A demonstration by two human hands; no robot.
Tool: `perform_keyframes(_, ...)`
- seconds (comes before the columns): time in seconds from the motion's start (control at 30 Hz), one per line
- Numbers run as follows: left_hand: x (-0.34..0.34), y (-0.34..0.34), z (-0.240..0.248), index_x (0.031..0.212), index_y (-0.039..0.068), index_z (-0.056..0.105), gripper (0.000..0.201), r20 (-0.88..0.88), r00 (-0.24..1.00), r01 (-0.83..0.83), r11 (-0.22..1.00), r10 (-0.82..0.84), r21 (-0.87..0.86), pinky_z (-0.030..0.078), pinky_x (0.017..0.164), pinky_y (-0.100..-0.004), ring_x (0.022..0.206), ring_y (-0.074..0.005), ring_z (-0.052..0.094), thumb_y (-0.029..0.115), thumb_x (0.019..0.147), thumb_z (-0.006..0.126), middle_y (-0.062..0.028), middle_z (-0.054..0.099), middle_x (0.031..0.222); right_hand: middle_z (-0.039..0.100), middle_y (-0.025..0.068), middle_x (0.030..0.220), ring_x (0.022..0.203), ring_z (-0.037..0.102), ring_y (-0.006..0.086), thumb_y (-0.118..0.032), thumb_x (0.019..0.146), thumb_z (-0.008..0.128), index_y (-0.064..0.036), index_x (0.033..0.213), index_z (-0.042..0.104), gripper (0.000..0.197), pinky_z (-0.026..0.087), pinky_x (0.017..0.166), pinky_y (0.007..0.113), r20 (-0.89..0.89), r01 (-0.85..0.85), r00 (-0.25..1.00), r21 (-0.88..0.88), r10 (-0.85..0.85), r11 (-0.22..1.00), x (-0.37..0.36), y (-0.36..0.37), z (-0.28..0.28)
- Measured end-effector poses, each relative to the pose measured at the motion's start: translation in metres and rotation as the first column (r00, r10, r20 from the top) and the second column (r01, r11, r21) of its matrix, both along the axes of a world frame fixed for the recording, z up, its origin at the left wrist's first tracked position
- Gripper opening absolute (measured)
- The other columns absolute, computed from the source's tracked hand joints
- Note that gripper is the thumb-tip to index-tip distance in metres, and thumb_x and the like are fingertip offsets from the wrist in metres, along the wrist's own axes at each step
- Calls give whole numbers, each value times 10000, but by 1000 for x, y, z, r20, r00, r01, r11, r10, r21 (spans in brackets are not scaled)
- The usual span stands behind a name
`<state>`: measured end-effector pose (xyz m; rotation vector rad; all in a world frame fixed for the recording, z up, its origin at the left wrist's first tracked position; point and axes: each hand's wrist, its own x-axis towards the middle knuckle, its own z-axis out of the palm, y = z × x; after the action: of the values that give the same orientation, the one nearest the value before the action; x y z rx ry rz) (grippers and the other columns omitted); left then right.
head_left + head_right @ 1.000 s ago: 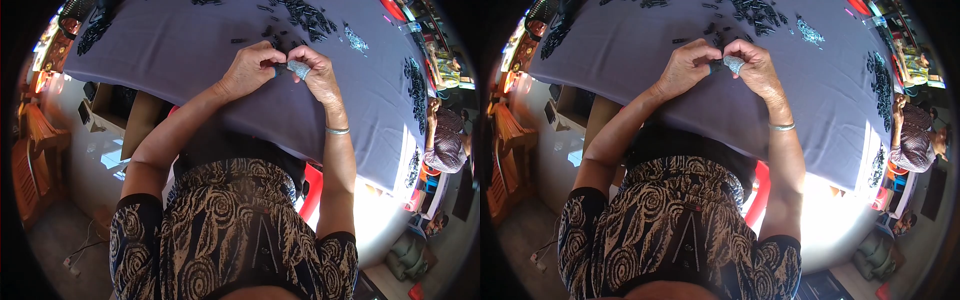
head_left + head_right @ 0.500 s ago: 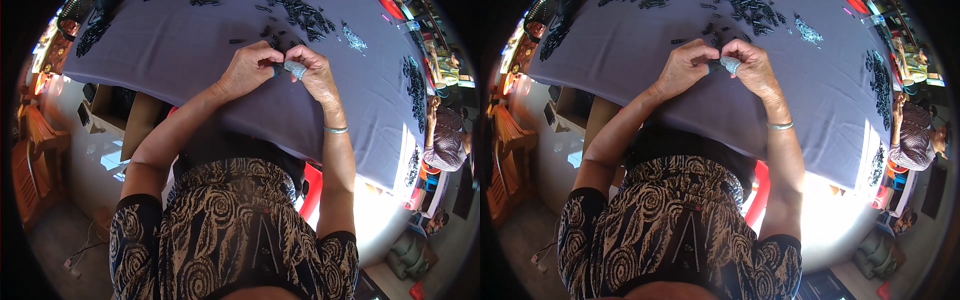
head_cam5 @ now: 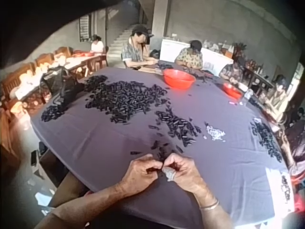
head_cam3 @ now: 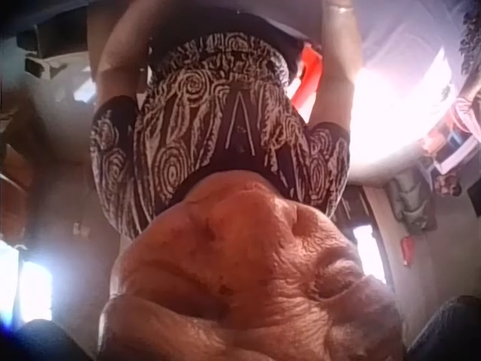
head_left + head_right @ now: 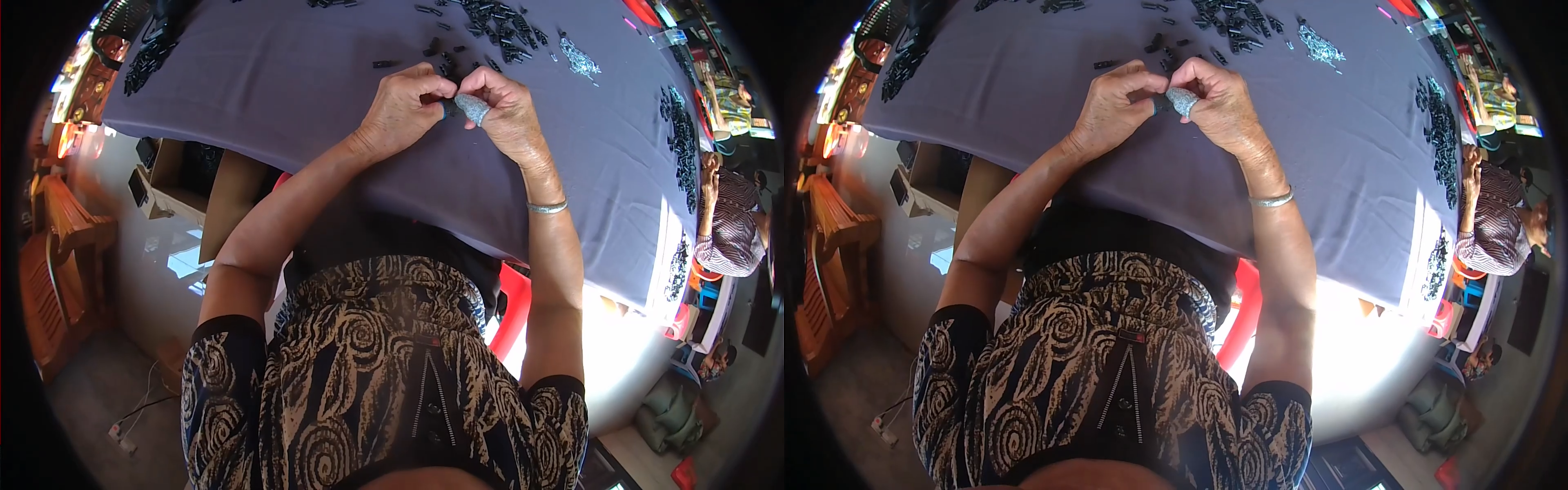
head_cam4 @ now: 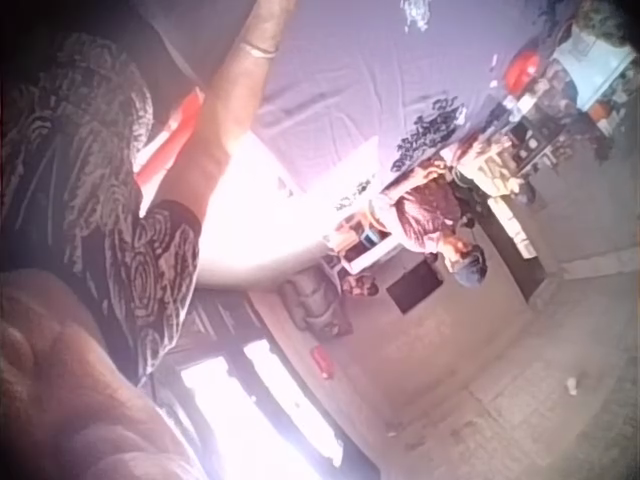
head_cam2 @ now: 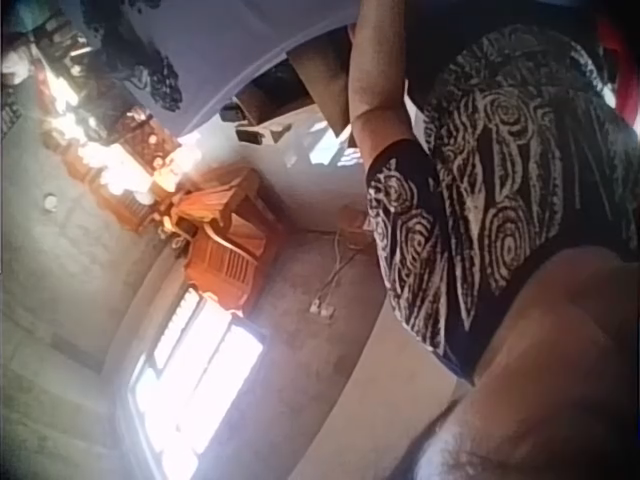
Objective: Sorting small black plastic components on a table.
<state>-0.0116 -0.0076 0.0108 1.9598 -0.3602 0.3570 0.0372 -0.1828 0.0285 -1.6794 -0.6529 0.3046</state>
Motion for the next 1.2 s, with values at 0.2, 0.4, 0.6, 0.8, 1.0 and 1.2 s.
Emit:
perform_keyframes(0.2, 2, 0, -1, 963, 12, 667, 305, -15, 1000, 15, 997, -16, -73, 506, 737, -237, 786, -117, 581, -127, 716, 555, -22, 523, 807, 587, 1, 791, 649, 542, 41, -8, 863, 606, -27, 919, 591, 61, 504, 562, 200, -125, -62, 989, 120, 77, 991, 4, -4, 4)
perform_keyframes(0.4, 0, -3, -3, 977, 8, 661, 178, -25, 992, 111, 942, -125, -317, 494, 764, -221, 843, -107, 591, -50, 809, 649, -10, 525, 880, 584, 44, 784, 618, 537, 83, -248, 925, 566, -16, 967, 592, 237, 503, 547, 249, -348, -42, 923, 329, 162, 944, 0, -11, 7)
perform_keyframes(0.6, -4, -13, 5, 976, 11, 646, 161, -2, 978, 173, 824, -206, -539, 497, 755, -225, 828, -110, 589, -43, 824, 652, -45, 508, 978, 611, 100, 784, 587, 550, 123, -436, 913, 531, 5, 946, 595, 446, 458, 476, 256, -464, -53, 849, 398, 251, 916, -6, -12, -5)
perform_keyframes(0.8, -7, -16, 1, 956, 36, 663, 180, -29, 977, 154, 790, -212, -594, 469, 730, -223, 892, -95, 538, -58, 804, 641, -17, 498, 993, 524, 40, 670, 564, 461, 89, -403, 891, 573, 10, 906, 578, 413, 340, 447, 211, -466, -189, 798, 410, 383, 892, -5, -11, -9)
perform_keyframes(1.0, -13, -22, 23, 1153, 64, 576, 498, 145, 964, 261, 909, -225, -324, 439, 873, -295, 1006, -174, 542, 18, 686, 744, -63, 543, 1079, 529, -23, 712, 589, 455, 43, -322, 851, 602, -32, 893, 611, 293, 340, 482, 192, -371, -149, 873, 415, 316, 898, -11, 1, -21)
perform_keyframes(1.2, -16, -19, 17, 1035, 26, 665, 255, 115, 952, 305, 895, -282, -326, 458, 830, -272, 962, -154, 569, 7, 781, 652, -85, 582, 1032, 483, -41, 746, 657, 434, 48, -312, 816, 651, -108, 861, 568, 224, 352, 550, 208, -576, -195, 716, 377, 394, 905, -19, 0, -19)
